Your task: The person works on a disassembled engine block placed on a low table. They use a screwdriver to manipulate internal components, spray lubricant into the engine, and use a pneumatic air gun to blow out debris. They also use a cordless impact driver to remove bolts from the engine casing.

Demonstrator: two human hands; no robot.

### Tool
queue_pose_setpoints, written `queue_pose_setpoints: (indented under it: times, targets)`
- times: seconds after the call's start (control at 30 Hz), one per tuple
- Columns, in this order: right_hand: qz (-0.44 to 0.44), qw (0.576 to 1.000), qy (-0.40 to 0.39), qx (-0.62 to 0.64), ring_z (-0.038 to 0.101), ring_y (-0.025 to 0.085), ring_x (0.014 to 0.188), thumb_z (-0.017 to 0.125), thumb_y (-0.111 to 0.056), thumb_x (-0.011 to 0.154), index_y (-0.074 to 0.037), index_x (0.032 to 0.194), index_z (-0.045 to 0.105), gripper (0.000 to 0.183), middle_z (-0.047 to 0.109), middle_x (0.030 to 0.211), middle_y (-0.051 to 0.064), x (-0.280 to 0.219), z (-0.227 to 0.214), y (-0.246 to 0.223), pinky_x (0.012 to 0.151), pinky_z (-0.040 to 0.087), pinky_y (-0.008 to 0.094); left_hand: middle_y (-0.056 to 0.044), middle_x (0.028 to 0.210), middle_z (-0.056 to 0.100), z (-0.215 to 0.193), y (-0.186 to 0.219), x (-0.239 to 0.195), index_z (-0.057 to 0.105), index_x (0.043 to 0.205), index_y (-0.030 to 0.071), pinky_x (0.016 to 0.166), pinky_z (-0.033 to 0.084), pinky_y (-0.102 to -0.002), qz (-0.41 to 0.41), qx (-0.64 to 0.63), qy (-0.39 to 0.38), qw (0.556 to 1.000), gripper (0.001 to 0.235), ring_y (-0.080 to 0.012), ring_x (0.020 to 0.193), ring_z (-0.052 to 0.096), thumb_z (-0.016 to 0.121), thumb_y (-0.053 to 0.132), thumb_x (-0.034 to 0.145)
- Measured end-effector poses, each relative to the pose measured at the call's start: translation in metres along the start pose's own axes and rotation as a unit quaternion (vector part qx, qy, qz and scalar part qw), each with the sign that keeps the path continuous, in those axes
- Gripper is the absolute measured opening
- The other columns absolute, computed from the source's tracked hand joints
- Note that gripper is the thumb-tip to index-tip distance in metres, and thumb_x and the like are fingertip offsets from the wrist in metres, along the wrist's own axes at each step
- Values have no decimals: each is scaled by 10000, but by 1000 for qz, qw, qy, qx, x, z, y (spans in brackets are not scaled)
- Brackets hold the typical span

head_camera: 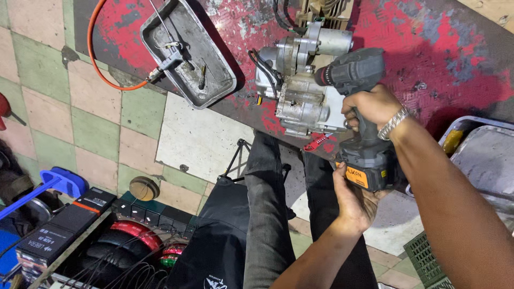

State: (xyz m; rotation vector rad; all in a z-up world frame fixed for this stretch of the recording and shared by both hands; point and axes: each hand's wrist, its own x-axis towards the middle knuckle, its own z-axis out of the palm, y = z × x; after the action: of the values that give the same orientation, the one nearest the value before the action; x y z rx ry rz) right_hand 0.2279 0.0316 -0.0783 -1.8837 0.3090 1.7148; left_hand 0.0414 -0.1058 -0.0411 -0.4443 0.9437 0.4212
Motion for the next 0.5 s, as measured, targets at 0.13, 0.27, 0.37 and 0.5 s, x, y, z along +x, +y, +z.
queue_pose_setpoints:
  times: [0.13, 0.27, 0.37, 0.5]
  targets:
    - [24, 998, -11, 60, 528, 198, 483, 673, 42, 784, -10, 793, 585, 103, 564, 651, 94, 7, -9, 11, 433, 421, 351, -101, 1317, 693, 6, 5, -4, 510, 1501, 116, 756, 624, -354, -13, 1, 20, 1000, 631, -215, 1075, 725, 399, 594, 1104]
    - [3, 998, -18, 59, 542, 198, 500, 660, 29, 790, 10, 797, 613, 51, 586, 662, 104, 7, -10, 10, 450, 424, 351, -87, 1327, 684, 17, 10, -8, 490, 1489, 124, 791, 626, -367, -7, 21, 24, 999, 630, -213, 1096, 725, 385, 593, 1082]
    - [17, 999, -12, 42, 541, 199, 502, 664, 20, 791, 10, 800, 610, 55, 596, 673, 108, 1, -12, 3, 459, 434, 365, -108, 1346, 666, 16, 4, -6, 474, 1513, 96, 828, 627, -390, -8, 15, 11, 1000, 646, -229, 1114, 714, 382, 592, 1109]
    - [58, 998, -11, 6, 524, 211, 490, 665, -2, 799, 10, 807, 622, 45, 584, 670, 118, -8, -19, -7, 472, 456, 384, -84, 1410, 650, 24, -10, -14, 465, 1525, 154, 912, 595, -442, -6, 27, 37, 999, 627, -232, 1188, 694, 370, 586, 1081]
